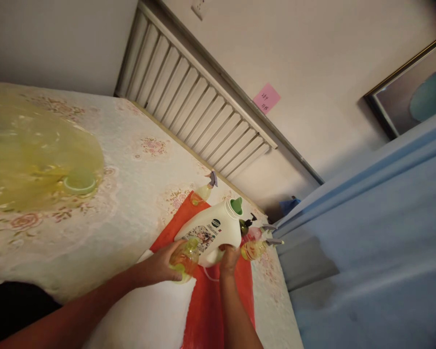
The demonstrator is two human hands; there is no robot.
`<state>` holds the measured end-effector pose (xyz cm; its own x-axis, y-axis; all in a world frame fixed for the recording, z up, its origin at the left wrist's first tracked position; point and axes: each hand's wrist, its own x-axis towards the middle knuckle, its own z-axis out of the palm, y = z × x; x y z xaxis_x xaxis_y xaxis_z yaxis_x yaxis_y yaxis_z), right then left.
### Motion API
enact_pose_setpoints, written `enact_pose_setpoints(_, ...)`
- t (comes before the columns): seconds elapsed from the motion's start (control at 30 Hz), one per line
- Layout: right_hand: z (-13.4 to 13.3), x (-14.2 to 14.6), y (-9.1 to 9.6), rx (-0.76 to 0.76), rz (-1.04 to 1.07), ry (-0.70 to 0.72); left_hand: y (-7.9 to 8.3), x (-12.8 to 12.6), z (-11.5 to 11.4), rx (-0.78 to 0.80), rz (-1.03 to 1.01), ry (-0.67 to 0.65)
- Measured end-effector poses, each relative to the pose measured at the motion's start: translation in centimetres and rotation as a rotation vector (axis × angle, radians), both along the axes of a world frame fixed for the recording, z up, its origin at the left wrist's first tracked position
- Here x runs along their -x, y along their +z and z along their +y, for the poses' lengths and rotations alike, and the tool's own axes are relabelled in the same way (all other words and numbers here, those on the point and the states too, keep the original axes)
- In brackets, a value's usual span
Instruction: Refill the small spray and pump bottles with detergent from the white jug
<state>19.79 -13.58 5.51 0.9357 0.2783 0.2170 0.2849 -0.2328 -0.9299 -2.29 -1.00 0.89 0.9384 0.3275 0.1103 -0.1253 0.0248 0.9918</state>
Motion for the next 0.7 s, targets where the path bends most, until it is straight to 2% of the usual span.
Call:
enact_pose_setpoints(0.33, 0.23, -0.01, 0.12, -0.102, 0.025, -0.056, -0.29, 0.06, 0.11, -0.009, 0.013, 0.006)
enact_pose_setpoints(0.7, 0.29, 0.65, 0.88, -0.122, 0.021, -0.066, 0.01, 0.03, 0.03, -0.011, 0.063, 0.029)
